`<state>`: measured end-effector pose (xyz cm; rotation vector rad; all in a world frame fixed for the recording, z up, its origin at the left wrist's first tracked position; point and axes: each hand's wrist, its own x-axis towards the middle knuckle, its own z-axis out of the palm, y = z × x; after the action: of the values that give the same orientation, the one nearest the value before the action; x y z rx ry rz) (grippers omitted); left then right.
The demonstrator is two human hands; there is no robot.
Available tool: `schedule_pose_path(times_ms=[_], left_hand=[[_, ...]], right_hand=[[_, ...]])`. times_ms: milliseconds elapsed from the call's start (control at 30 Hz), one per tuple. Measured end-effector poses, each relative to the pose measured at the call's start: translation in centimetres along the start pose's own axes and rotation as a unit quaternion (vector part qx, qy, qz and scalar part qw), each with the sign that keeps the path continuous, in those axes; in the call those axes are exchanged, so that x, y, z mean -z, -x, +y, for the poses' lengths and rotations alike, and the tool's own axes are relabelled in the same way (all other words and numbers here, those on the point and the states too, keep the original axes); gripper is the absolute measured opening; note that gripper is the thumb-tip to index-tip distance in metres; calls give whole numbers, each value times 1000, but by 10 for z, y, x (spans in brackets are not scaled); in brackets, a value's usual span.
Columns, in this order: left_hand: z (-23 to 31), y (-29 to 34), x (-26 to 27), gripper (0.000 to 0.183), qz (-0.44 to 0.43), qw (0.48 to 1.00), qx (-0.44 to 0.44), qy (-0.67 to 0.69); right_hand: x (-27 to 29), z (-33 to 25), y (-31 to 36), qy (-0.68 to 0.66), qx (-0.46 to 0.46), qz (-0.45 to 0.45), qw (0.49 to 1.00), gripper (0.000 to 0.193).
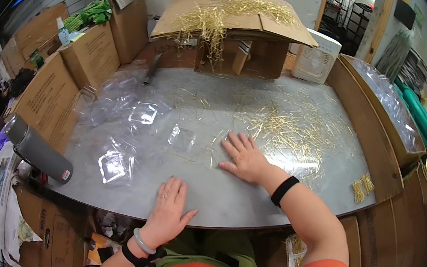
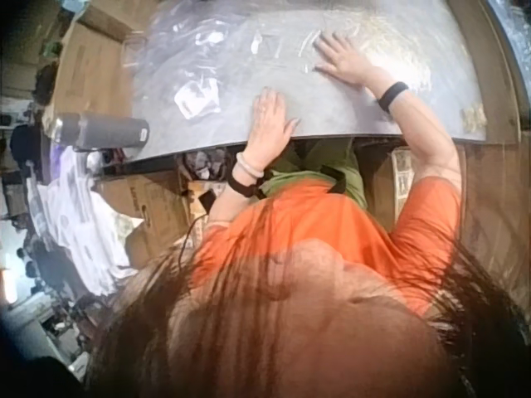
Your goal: Gather and sort small gold-colored metal pieces into small plastic bags on an assembly table.
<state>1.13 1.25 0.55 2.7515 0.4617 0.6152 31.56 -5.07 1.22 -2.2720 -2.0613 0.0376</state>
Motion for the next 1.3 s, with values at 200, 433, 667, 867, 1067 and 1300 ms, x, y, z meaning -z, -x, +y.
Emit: schedule_pose_path(times_ms=[200, 433, 667, 867, 1067, 1300], left_hand=[[-7, -12, -1, 93, -41, 996, 55, -53], [19, -24, -7, 101, -96, 993, 8, -66], [27, -23, -27, 86, -68, 980, -46, 182], [-2, -9, -5, 75, -28, 996, -15, 85], [-4, -11, -7, 87, -8, 999, 42, -19], [-12, -14, 0, 103, -24, 995, 89, -36]], right_hand=[[-3, -47, 32, -56, 124, -12, 991, 72], [7, -43, 78, -8, 79, 2, 997, 78], [1, -61, 65, -57, 131, 26, 989, 81], [-2, -62, 32, -86, 149, 65, 983, 58], [2, -41, -34, -78, 91, 123, 985, 51], [13, -91, -5, -85, 155, 48, 983, 49]])
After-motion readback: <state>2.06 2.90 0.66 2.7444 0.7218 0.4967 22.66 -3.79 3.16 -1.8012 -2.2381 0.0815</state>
